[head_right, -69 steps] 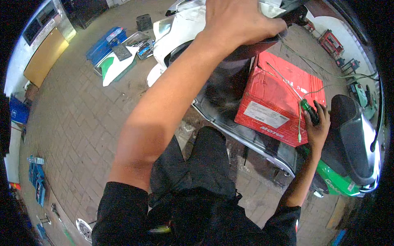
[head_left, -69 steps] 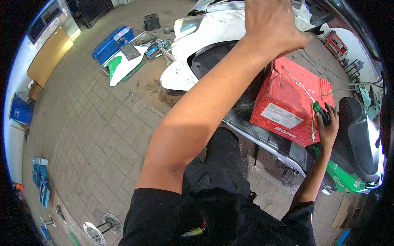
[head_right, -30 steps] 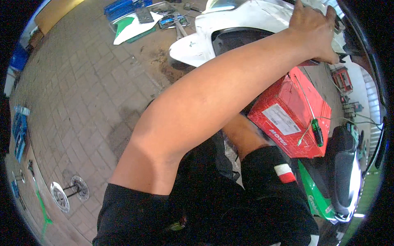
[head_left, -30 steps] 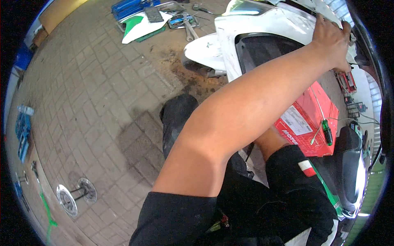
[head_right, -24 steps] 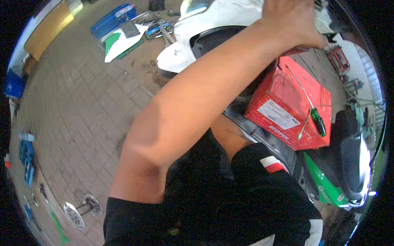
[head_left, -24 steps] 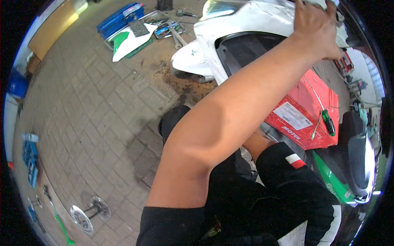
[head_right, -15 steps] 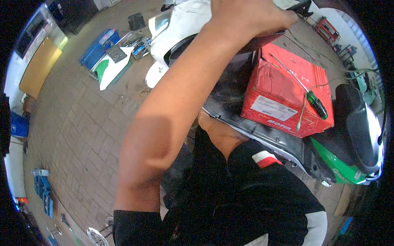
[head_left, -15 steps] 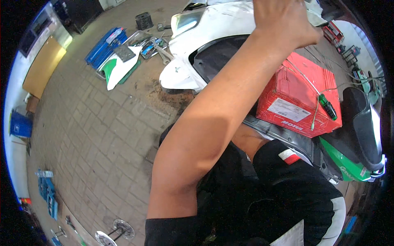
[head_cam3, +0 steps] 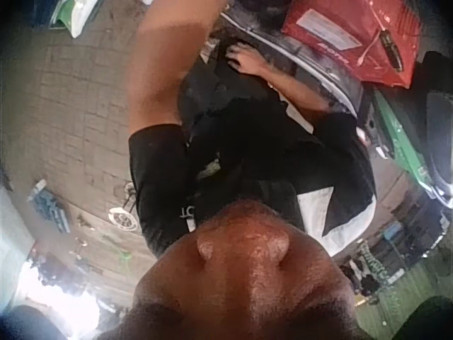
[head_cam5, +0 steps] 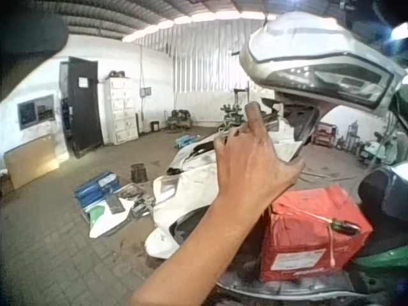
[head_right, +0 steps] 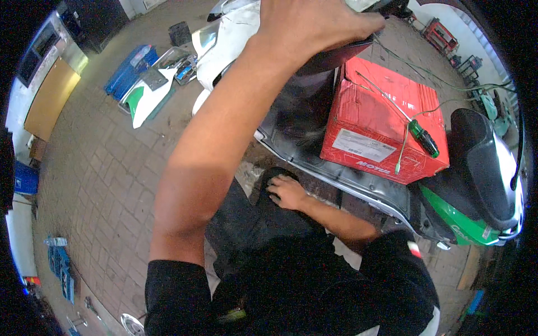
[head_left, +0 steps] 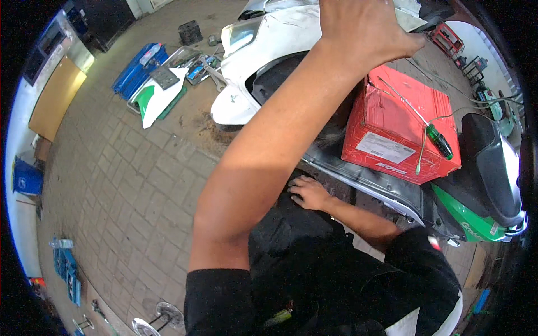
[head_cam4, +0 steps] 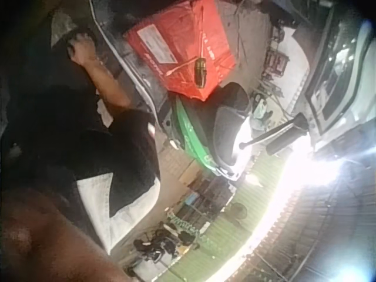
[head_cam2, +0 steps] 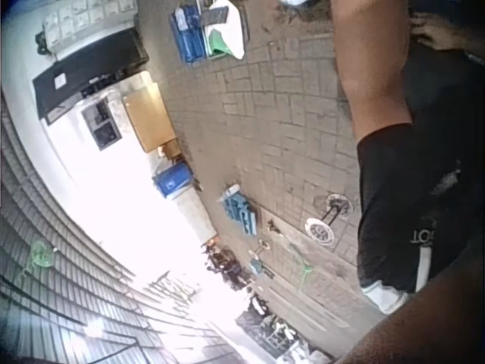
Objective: The person works on the body panels of a scooter, using a screwdriver to remove and adjust internal components, then positions and attaches a white and green front fairing before securing a license plate bracket.
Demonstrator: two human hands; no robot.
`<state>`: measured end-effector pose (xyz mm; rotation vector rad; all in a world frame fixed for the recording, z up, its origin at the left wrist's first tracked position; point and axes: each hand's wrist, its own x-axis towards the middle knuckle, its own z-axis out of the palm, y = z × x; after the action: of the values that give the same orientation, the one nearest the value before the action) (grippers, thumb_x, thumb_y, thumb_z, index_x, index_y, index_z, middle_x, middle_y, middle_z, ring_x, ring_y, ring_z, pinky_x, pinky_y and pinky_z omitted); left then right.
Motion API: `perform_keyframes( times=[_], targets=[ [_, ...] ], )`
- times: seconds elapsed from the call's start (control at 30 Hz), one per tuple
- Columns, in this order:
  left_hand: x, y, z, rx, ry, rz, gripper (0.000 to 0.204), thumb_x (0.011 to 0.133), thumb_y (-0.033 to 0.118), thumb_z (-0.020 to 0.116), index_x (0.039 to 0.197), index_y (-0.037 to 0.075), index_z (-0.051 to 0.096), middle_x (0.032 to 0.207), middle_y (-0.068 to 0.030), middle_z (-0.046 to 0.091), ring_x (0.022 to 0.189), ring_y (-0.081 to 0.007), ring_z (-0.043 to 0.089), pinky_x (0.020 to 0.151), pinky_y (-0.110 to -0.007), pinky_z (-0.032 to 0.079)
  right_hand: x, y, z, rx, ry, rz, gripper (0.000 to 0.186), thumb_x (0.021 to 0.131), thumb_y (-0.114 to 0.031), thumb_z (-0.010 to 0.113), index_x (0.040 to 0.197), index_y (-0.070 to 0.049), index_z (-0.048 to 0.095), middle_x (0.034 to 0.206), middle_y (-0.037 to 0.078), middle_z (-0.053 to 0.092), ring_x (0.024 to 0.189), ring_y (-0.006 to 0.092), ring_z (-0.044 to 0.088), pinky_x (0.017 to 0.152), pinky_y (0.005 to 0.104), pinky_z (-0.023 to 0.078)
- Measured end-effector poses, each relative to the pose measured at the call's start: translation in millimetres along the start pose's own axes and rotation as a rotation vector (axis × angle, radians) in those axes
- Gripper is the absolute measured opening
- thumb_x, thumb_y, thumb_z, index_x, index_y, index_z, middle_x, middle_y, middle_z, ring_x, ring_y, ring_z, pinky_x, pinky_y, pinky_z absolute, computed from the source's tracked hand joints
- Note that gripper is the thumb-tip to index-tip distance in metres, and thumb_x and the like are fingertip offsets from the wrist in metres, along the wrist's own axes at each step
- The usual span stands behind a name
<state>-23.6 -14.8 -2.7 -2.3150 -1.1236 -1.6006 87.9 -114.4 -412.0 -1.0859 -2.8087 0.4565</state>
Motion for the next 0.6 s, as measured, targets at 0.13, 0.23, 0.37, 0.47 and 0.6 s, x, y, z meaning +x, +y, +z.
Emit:
perform_keyframes(
  times=[0.13, 0.23, 0.37, 0.47, 0.6],
  targets=[
    [10, -7, 22, 0.098, -0.001, 0.007, 0.113, 0.067, 0.055, 0.075, 0.141, -0.015, 0.025, 0.114, -0.0301, 0.06, 0.112, -0.0385, 0.057, 0.099, -0.05, 0.039, -31, -4, -46, 0.192, 0.448, 0.234, 0.028, 0.082, -0.021, 0.069, 0.107, -0.009, 0.067, 0.115, 0.017, 0.058, 0.113, 0.0394, 0.052, 0.099, 0.0485, 0.042],
    [-18, -34, 34, 0.117, 0.117, 0.046, 0.088, 0.077, 0.05, 0.067, 0.132, -0.01, 0.034, 0.114, -0.026, 0.058, 0.111, -0.0352, 0.055, 0.094, -0.047, 0.04, -33, 18, -60, -0.105, 0.53, 0.34, 0.039, 0.08, -0.02, 0.071, 0.117, -0.01, 0.064, 0.125, 0.02, 0.053, 0.116, 0.0425, 0.05, 0.1, 0.049, 0.042],
    [-172, -196, 75, 0.224, 0.741, 0.185, 0.041, 0.096, 0.037, 0.052, 0.112, -0.001, 0.054, 0.109, -0.0173, 0.056, 0.103, -0.0291, 0.056, 0.085, -0.042, 0.044, -16, 26, -69, -0.095, 0.289, 0.373, 0.07, 0.079, -0.023, 0.074, 0.142, -0.014, 0.045, 0.139, 0.021, 0.045, 0.124, 0.0464, 0.044, 0.105, 0.0505, 0.038],
    [-252, -119, 102, -0.864, 1.115, -0.945, 0.068, 0.101, 0.05, 0.038, 0.145, -0.002, 0.034, 0.147, -0.0224, 0.036, 0.138, -0.0277, 0.035, 0.116, -0.039, 0.023, -36, 59, -60, -0.212, 0.173, 0.377, 0.096, 0.069, -0.018, 0.08, 0.15, -0.009, 0.029, 0.142, 0.026, 0.041, 0.126, 0.0449, 0.043, 0.108, 0.0488, 0.035],
    [-416, -140, 194, -1.429, 1.027, -1.877, 0.072, 0.098, 0.06, 0.035, 0.142, 0.004, 0.041, 0.137, -0.0141, 0.051, 0.122, -0.0281, 0.049, 0.106, -0.049, 0.034, 9, 36, -62, -0.384, 0.129, 0.372, 0.103, 0.072, -0.031, 0.079, 0.152, -0.003, 0.02, 0.146, 0.03, 0.034, 0.129, 0.0482, 0.039, 0.11, 0.0514, 0.032]
  ],
)
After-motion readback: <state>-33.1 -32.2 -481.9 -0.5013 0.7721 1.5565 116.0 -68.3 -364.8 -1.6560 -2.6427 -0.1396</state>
